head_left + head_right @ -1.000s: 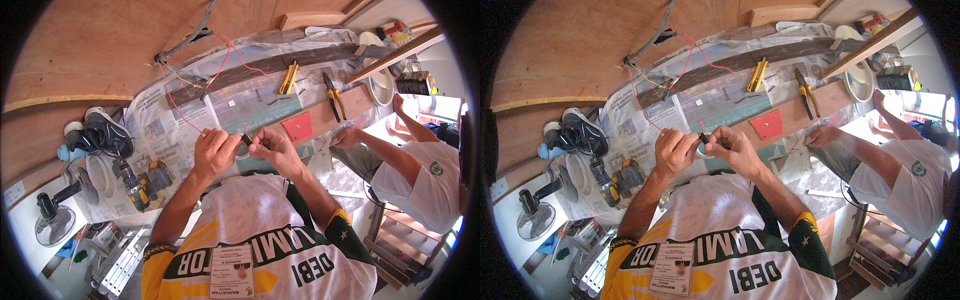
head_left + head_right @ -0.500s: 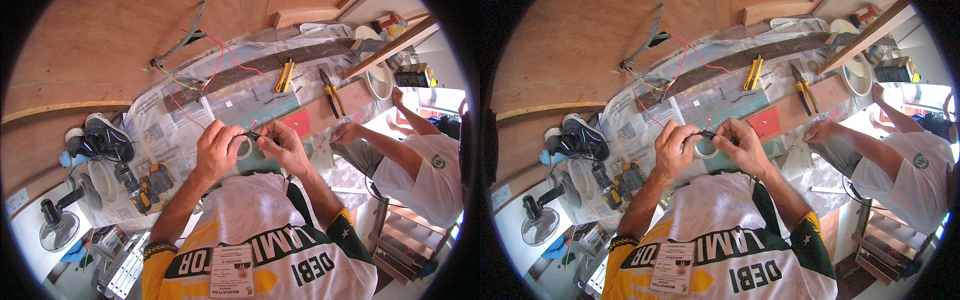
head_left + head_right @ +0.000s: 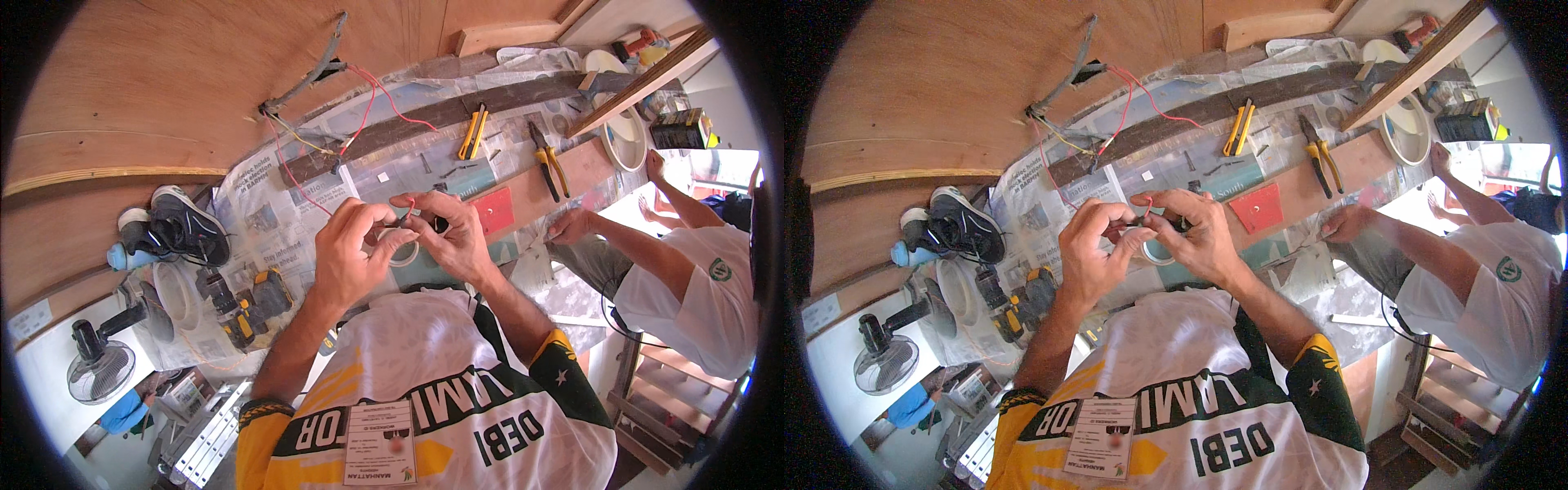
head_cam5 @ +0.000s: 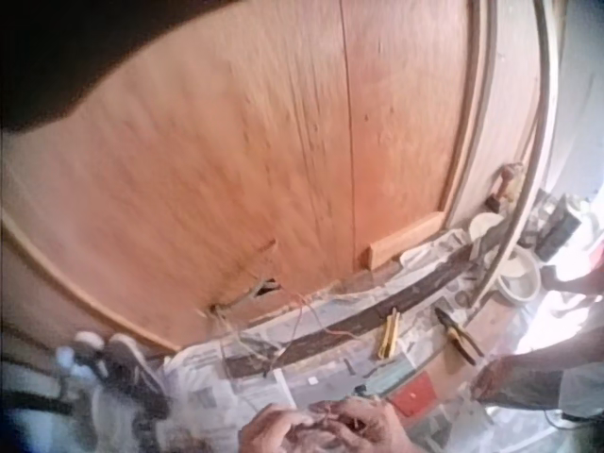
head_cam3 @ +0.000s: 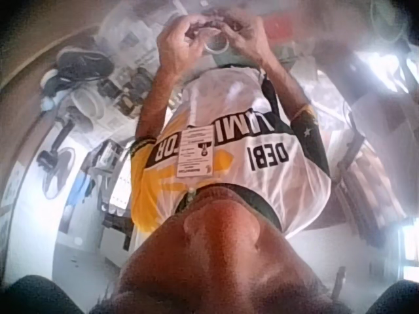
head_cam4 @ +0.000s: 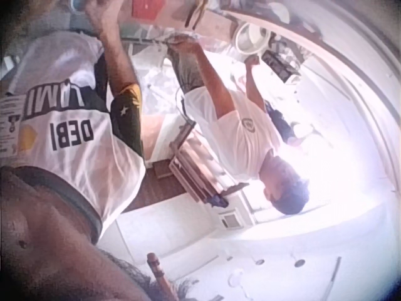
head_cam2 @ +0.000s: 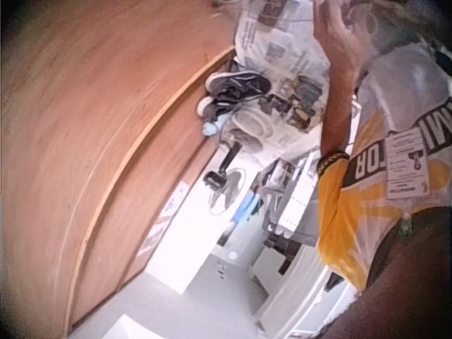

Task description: The person strips insulation from red and black wires using pliers and a utility knife, twists the exposed conductors, and wraps the connections with black electrical tape. The work is performed on a cluttered workbench covered with newspaper.

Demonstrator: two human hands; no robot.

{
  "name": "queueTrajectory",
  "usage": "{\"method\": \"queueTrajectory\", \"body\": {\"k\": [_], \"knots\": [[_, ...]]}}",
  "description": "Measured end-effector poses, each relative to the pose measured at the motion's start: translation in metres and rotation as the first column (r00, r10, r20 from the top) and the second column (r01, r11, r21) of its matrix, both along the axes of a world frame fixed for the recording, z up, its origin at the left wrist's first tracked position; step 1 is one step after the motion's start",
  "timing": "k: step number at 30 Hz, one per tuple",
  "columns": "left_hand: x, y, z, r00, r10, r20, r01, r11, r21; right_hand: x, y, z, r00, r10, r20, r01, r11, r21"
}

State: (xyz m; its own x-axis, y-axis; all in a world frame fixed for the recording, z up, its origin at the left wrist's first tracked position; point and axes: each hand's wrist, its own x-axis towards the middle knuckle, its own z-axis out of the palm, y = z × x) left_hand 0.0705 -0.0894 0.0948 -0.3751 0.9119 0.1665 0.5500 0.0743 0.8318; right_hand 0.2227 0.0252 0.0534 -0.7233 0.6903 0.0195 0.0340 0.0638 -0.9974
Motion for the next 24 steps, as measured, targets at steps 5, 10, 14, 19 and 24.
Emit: {"method": "queueTrajectory", "body": {"k": [5, 10, 14, 19, 24], "knots": [[-0.004, 0.0, 0.027, 0.992, 0.129, -0.009, -0.126, 0.981, 0.149, -0.016, 0.007, 0.026, 1.0, 0.011, 0.018, -0.016, 0.948, 0.319], [-0.016, -0.014, 0.053, 0.974, 0.175, -0.145, -0.145, 0.969, 0.2, -0.035, 0.005, 0.05, 0.998, 0.011, -0.061, 0.024, 0.838, 0.545], [-0.018, -0.023, 0.054, 0.912, 0.325, -0.248, -0.237, 0.915, 0.327, -0.053, -0.006, 0.06, 0.992, 0.009, -0.125, 0.06, 0.84, 0.54], [-0.018, -0.027, 0.049, 0.866, 0.381, -0.323, -0.239, 0.884, 0.403, -0.059, -0.018, 0.061, 0.991, 0.018, -0.13, 0.037, 0.912, 0.408], [-0.016, -0.029, 0.047, 0.879, 0.336, -0.338, -0.19, 0.897, 0.398, -0.059, -0.017, 0.053, 0.994, 0.021, -0.107, 0.023, 0.921, 0.389]]}}
